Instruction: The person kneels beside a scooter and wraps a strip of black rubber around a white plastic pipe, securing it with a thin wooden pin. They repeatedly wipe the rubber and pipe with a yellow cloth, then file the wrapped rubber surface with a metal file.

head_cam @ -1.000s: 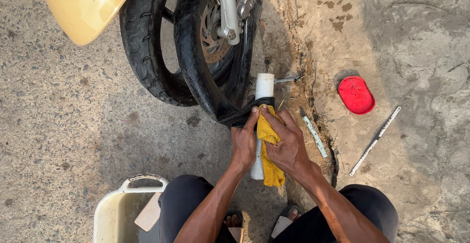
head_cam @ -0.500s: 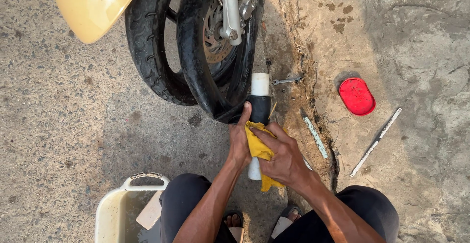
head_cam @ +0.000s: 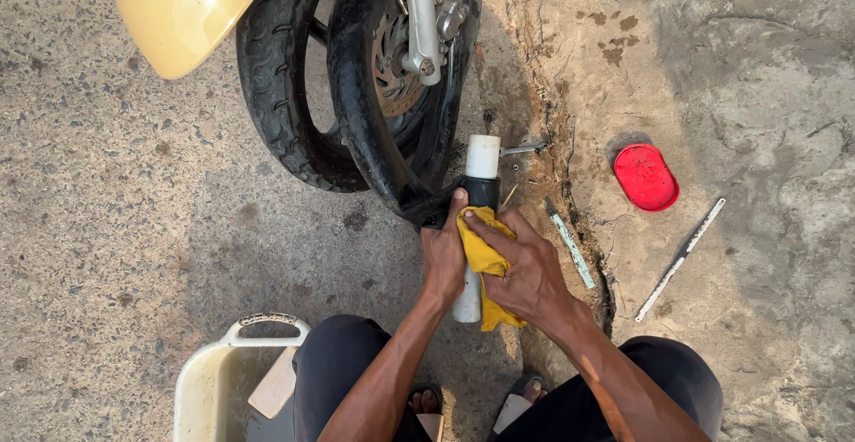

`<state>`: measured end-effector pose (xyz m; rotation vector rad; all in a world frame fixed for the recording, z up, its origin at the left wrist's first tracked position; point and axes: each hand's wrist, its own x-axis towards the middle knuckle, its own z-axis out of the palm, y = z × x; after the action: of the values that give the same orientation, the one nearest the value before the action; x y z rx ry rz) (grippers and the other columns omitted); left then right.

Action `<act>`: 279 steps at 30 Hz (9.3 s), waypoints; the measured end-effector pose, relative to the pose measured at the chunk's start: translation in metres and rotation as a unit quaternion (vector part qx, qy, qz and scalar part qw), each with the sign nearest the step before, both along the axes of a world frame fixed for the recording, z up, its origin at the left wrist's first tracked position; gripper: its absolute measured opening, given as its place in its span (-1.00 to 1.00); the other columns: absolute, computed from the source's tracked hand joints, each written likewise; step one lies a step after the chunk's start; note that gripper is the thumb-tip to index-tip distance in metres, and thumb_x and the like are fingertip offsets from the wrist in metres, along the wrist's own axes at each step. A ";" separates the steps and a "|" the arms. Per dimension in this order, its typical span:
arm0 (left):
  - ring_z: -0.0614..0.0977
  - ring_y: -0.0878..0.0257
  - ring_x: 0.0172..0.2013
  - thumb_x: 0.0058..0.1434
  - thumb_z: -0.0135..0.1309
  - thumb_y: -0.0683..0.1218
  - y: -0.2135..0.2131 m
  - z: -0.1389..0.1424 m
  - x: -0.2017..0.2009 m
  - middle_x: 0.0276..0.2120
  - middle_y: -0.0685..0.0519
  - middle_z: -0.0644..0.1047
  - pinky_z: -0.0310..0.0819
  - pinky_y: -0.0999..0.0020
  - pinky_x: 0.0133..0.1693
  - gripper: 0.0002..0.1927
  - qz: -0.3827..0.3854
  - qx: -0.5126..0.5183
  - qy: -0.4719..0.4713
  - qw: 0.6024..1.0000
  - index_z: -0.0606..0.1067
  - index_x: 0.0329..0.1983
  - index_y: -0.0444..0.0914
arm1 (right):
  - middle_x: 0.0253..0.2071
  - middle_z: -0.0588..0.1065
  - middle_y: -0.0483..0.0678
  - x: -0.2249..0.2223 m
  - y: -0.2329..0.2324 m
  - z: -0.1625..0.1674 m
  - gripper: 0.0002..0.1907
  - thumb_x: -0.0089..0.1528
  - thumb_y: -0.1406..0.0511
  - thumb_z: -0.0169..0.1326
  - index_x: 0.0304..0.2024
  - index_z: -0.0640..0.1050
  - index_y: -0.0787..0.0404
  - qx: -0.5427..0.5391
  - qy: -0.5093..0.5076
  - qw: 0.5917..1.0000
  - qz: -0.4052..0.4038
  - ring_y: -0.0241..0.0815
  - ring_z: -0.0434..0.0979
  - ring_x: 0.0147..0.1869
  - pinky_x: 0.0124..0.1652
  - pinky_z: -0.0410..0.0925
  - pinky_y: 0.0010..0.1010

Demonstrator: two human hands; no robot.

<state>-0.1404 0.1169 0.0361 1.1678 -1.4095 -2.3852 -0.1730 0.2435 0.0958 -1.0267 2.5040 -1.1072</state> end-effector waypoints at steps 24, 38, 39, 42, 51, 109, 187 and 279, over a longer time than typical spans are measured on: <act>0.65 0.21 -0.48 0.29 0.13 0.20 -0.026 0.005 -0.008 -0.42 -0.08 0.60 0.62 0.33 -0.43 -0.53 -0.027 0.279 0.125 0.952 0.54 -0.11 -0.32 | -0.24 0.47 -0.11 -0.015 0.030 -0.013 -0.33 -0.12 0.43 0.21 0.12 0.62 0.20 -0.122 -0.036 0.980 0.150 -0.23 0.54 -0.20 -0.22 0.49 -0.39; 0.63 0.20 -0.63 0.30 0.09 0.28 -0.022 0.021 -0.001 -0.51 -0.02 0.57 0.60 0.31 -0.60 -0.47 -0.055 0.260 0.119 0.957 0.51 -0.05 -0.28 | -0.19 0.47 -0.07 -0.032 0.011 -0.020 -0.44 0.13 0.49 0.12 0.22 0.55 0.25 -0.183 -0.052 0.982 -0.006 -0.23 0.51 -0.18 -0.19 0.38 -0.42; 0.64 0.20 -0.62 0.30 0.09 0.27 -0.025 0.023 -0.002 -0.49 -0.02 0.58 0.60 0.32 -0.60 -0.47 -0.048 0.279 0.120 0.952 0.51 -0.06 -0.30 | -0.19 0.49 -0.08 -0.028 0.011 -0.020 -0.50 0.20 0.46 0.17 0.22 0.55 0.24 -0.190 -0.088 0.978 -0.006 -0.25 0.53 -0.18 -0.20 0.39 -0.44; 0.65 0.20 -0.59 0.31 0.06 0.26 -0.032 0.029 -0.005 -0.45 -0.04 0.61 0.60 0.32 -0.58 -0.45 -0.031 0.324 0.123 0.938 0.51 -0.08 -0.34 | -0.28 0.51 -0.09 -0.022 0.015 -0.017 -0.51 0.09 0.44 0.21 0.11 0.61 0.26 -0.153 -0.043 0.986 0.042 -0.23 0.50 -0.30 -0.33 0.35 -0.41; 0.63 0.18 -0.64 0.34 -0.01 0.32 -0.027 0.027 -0.003 -0.54 -0.11 0.58 0.60 0.34 -0.59 -0.38 -0.083 0.310 0.141 0.936 0.50 -0.10 -0.37 | -0.03 0.55 -0.11 -0.044 0.021 -0.006 -0.65 0.36 0.34 0.01 0.19 0.32 0.17 -0.296 -0.258 0.913 -0.107 -0.20 0.58 0.05 -0.02 0.53 -0.42; 0.59 0.28 -0.48 0.33 0.13 0.17 -0.009 -0.008 -0.013 -0.38 0.02 0.55 0.54 0.28 -0.47 -0.56 0.044 0.085 0.059 0.994 0.56 -0.16 -0.33 | -0.24 0.64 -0.08 -0.053 0.040 0.019 -0.68 0.22 0.18 0.16 -0.01 0.56 0.12 -0.037 -0.326 0.929 -0.172 -0.23 0.66 -0.16 -0.10 0.53 -0.30; 0.64 0.12 -0.62 0.42 -0.08 0.25 -0.018 0.011 -0.004 -0.51 -0.10 0.59 0.61 0.24 -0.58 -0.46 -0.062 0.350 0.131 0.925 0.46 -0.02 -0.35 | -0.01 0.52 0.03 -0.032 0.013 -0.020 -0.69 0.21 0.39 0.24 0.01 0.61 0.22 -0.180 -0.048 0.981 -0.056 -0.17 0.58 0.06 -0.05 0.52 -0.41; 0.54 0.16 -0.10 0.28 0.08 0.24 0.000 -0.033 -0.011 -0.07 -0.08 0.59 0.39 0.21 0.00 -0.39 0.015 -0.082 -0.026 0.996 0.54 0.04 -0.40 | -0.21 0.53 0.01 -0.014 0.013 -0.013 -0.54 0.06 0.46 0.26 0.04 0.61 0.34 -0.032 -0.058 0.997 0.043 -0.14 0.60 -0.21 -0.21 0.50 -0.35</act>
<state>-0.1511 0.1170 0.0033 1.2071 -1.5577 -2.1876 -0.1874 0.2566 0.0823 -1.0463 2.3259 -1.1936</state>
